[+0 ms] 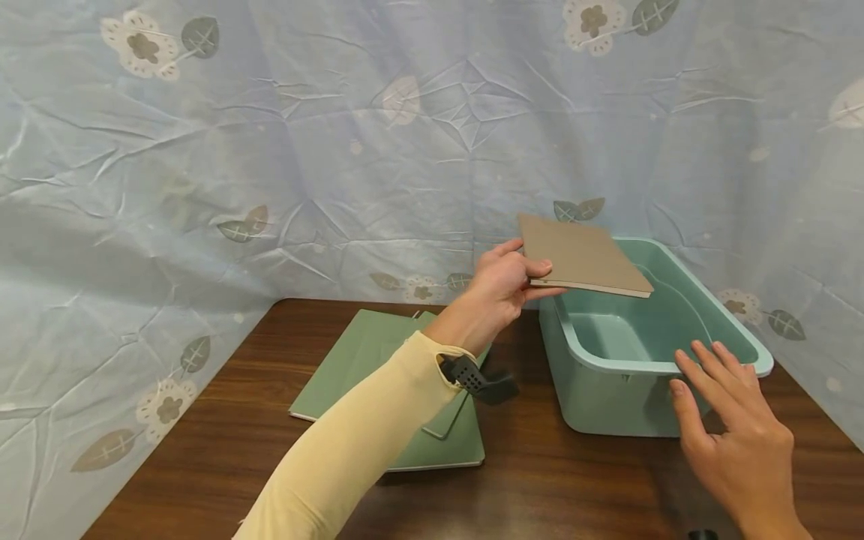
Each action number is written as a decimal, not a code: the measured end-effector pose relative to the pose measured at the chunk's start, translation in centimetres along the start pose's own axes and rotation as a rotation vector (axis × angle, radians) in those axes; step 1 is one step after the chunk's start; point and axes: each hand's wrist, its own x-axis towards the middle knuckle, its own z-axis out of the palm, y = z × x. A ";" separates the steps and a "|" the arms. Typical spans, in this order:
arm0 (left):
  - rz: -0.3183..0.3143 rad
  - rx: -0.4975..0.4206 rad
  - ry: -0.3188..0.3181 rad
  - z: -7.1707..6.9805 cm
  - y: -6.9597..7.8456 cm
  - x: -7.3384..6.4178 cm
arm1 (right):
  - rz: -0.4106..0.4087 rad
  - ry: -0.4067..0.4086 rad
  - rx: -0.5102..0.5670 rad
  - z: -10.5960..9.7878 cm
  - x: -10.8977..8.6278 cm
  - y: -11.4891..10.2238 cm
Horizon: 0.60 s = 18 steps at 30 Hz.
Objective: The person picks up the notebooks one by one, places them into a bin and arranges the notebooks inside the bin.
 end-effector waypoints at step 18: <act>-0.020 -0.008 -0.014 2.7 -1.8 0.3 | -0.026 0.066 0.042 0.3 0.1 -0.6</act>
